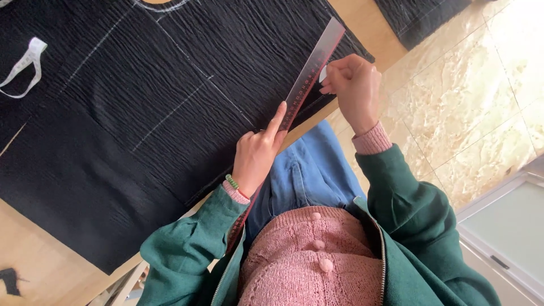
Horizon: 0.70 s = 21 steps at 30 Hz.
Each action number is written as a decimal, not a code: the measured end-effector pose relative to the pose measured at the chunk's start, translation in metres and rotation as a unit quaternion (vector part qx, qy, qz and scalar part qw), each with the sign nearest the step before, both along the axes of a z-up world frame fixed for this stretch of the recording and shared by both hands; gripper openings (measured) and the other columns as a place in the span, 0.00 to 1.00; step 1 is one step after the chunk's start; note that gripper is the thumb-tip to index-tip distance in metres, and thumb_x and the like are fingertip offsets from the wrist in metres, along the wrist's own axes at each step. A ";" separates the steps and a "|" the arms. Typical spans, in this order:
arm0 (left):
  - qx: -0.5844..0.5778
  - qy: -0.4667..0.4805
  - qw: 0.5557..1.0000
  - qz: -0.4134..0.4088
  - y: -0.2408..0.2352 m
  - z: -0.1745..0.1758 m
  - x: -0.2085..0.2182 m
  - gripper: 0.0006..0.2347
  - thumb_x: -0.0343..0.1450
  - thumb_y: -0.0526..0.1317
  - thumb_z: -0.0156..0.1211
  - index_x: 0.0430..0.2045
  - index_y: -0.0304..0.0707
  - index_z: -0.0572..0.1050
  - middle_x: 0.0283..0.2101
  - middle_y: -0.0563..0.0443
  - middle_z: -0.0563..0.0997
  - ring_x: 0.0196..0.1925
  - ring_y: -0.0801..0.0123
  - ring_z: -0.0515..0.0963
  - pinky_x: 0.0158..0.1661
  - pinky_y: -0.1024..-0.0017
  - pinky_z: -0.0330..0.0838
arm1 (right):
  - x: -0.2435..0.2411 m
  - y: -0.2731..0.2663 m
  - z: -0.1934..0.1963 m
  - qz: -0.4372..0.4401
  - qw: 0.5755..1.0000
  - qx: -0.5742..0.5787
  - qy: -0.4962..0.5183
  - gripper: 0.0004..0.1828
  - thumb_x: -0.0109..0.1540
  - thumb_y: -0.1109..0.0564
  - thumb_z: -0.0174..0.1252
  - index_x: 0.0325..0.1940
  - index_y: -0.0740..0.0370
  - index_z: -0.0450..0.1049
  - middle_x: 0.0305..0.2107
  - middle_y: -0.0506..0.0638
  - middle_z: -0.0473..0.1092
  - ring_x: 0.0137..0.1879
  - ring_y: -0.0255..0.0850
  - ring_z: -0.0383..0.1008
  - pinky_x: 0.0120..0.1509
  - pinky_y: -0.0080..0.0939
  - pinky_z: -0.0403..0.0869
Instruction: Measuring, marking, and cutting fabric pieces for garment construction using tailoring tools.
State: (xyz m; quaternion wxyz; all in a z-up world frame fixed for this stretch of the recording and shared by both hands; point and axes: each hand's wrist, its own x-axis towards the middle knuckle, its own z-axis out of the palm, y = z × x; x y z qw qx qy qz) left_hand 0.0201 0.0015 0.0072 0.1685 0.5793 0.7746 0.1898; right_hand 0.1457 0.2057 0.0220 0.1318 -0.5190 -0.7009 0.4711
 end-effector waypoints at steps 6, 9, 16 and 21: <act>0.027 0.048 0.998 0.010 -0.001 -0.009 0.007 0.29 0.76 0.43 0.61 0.74 0.51 0.59 0.15 0.52 0.79 0.18 0.66 0.80 0.31 0.69 0.77 | 0.007 -0.054 -0.001 0.050 0.996 -0.070 -0.032 0.10 0.64 0.65 0.53 0.39 0.60 0.81 0.19 0.48 0.77 0.33 0.39 0.81 0.46 0.34 0.74; 0.034 0.067 0.997 0.010 0.000 -0.009 0.007 0.27 0.77 0.46 0.58 0.74 0.52 0.60 0.15 0.54 0.79 0.18 0.67 0.80 0.33 0.70 0.77 | 0.020 -0.082 0.003 0.150 0.960 -0.235 -0.018 0.12 0.60 0.65 0.50 0.37 0.62 0.81 0.21 0.53 0.78 0.33 0.42 0.80 0.48 0.42 0.75; 0.069 -0.105 0.992 0.028 -0.012 0.027 -0.014 0.25 0.78 0.47 0.54 0.73 0.53 0.61 0.18 0.47 0.81 0.22 0.56 0.82 0.35 0.65 0.77 | 0.066 -0.096 0.018 0.129 0.930 -0.338 0.063 0.12 0.62 0.59 0.62 0.48 0.66 0.79 0.26 0.59 0.81 0.35 0.42 0.83 0.49 0.42 0.79; 0.069 -0.107 0.991 0.032 -0.012 0.031 -0.038 0.23 0.79 0.48 0.53 0.73 0.54 0.62 0.16 0.52 0.79 0.22 0.59 0.81 0.37 0.67 0.78 | 0.082 -0.076 0.003 0.006 0.961 -0.254 0.108 0.09 0.65 0.60 0.61 0.46 0.69 0.78 0.30 0.60 0.81 0.37 0.44 0.83 0.49 0.41 0.78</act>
